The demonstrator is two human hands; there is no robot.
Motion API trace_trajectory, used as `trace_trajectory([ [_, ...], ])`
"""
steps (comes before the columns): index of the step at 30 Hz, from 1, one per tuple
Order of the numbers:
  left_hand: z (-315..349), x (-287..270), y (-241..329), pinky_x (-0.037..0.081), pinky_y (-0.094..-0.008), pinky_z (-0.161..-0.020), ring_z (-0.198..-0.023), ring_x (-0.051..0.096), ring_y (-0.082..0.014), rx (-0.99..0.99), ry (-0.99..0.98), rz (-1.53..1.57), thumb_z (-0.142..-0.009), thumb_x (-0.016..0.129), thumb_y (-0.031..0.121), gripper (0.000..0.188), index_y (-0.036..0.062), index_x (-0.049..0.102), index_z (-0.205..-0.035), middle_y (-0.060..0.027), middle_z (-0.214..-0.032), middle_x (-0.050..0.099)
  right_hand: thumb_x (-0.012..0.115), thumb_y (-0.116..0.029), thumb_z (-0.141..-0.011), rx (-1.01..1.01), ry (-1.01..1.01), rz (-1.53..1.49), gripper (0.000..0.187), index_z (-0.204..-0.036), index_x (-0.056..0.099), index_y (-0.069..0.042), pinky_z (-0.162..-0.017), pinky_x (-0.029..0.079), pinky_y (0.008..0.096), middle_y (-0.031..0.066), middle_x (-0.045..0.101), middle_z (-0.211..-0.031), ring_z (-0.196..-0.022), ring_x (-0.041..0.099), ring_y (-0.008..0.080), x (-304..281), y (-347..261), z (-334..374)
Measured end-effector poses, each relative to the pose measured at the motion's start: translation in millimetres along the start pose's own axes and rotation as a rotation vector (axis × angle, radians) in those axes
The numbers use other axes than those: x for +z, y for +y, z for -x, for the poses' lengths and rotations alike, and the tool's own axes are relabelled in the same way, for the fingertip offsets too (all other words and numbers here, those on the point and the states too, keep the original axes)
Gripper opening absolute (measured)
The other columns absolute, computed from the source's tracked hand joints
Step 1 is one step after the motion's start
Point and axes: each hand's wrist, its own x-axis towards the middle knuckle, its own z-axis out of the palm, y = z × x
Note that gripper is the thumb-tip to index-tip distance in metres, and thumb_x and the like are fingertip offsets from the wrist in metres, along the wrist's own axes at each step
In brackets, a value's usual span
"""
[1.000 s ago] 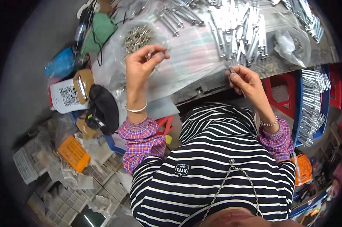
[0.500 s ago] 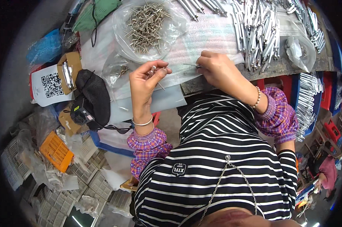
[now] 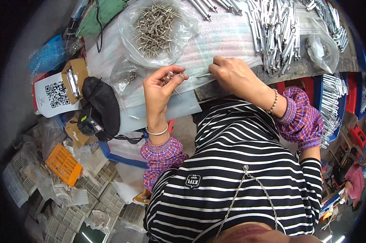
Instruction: Assembling small metal frames with pins or screws manually at a workbench.
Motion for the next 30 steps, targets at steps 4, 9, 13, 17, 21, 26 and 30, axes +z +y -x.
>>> trace_trajectory([
  [4, 3.0, 6.8, 1.5, 0.025, -0.0134, -0.042, -0.051, 0.045, 0.0018, -0.034, 0.0, 0.02, -0.076, 0.064, 0.001, 0.017, 0.0019, 0.065, -0.093, -0.0063, -0.076, 0.067, 0.06, -0.004, -0.067, 0.002, 0.094, -0.235, 0.009, -0.075, 0.06, 0.0, -0.056, 0.047, 0.037, 0.0135, 0.057, -0.072, -0.063, 0.058, 0.0296, -1.1, 10.8, -3.1],
  [9, 5.2, 29.5, 17.4, 0.045, -0.0177, -0.062, -0.068, 0.06, -0.0087, -0.05, 0.0, 0.09, -0.074, 0.065, -0.006, 0.014, -0.0042, 0.064, -0.088, -0.0056, -0.079, 0.064, 0.071, -0.014, -0.073, 0.565, -0.019, -1.116, 0.015, -0.08, 0.066, -0.002, -0.045, 0.034, 0.0193, -0.0029, 0.057, -0.067, -0.052, 0.046, 0.0053, -35.5, 0.1, 1.2],
  [13, 4.7, 48.6, 19.0, 0.036, -0.0142, -0.053, -0.059, 0.05, -0.0007, 0.02, -0.028, 0.057, -0.073, 0.065, -0.006, 0.015, -0.0028, 0.065, -0.087, -0.0011, -0.074, 0.062, 0.069, -0.01, -0.075, 0.793, -0.028, -1.642, 0.015, -0.088, 0.064, -0.006, -0.041, 0.023, 0.015, -0.0037, 0.058, -0.068, -0.047, 0.038, -0.0004, -36.0, -2.9, 15.4],
  [17, 0.4, 61.6, 19.2, 0.03, -0.0141, -0.048, -0.056, 0.044, 0.0009, 0.058, -0.071, 0.027, -0.071, 0.067, -0.006, 0.015, -0.0007, 0.066, -0.085, 0.0026, -0.071, 0.06, 0.069, -0.01, -0.076, 0.862, 0.037, -1.69, 0.015, -0.089, 0.063, -0.005, -0.04, 0.023, 0.0159, -0.0035, 0.057, -0.07, -0.046, 0.037, -0.0001, -27.6, -7.9, 25.0],
  [21, -1.5, 64.1, 17.6, 0.026, -0.015, -0.046, -0.053, 0.037, 0.0014, 0.062, -0.102, -0.071, -0.069, 0.069, -0.006, 0.016, 0.0014, 0.067, -0.082, 0.0038, -0.073, 0.059, 0.069, -0.009, -0.076, 0.851, 0.051, -1.73, 0.016, -0.09, 0.062, -0.004, -0.04, 0.023, 0.0157, -0.0034, 0.057, -0.07, -0.047, 0.038, -0.0001, -29.1, -4.9, 28.3],
  [26, -2.2, 68.8, 17.3, 0.025, -0.0154, -0.046, -0.052, 0.035, 0.0018, 0.082, -0.102, -0.119, -0.066, 0.072, -0.006, 0.016, 0.0015, 0.067, -0.08, 0.0032, -0.074, 0.06, 0.069, -0.01, -0.077, 0.86, 0.05, -1.726, 0.017, -0.091, 0.06, -0.005, -0.04, 0.023, 0.0153, -0.0032, 0.057, -0.07, -0.048, 0.039, -0.0006, -28.8, -1.9, 30.3],
  [30, -3.5, 69.1, 13.7, 0.024, -0.0154, -0.045, -0.052, 0.035, 0.0021, 0.104, -0.123, -0.112, -0.066, 0.072, -0.006, 0.015, 0.0013, 0.066, -0.078, 0.0027, -0.074, 0.061, 0.069, -0.01, -0.077, 0.838, 0.042, -1.75, 0.018, -0.091, 0.059, -0.005, -0.04, 0.023, 0.0151, -0.0028, 0.058, -0.071, -0.048, 0.04, -0.0006, -29.0, -0.7, 31.0],
])
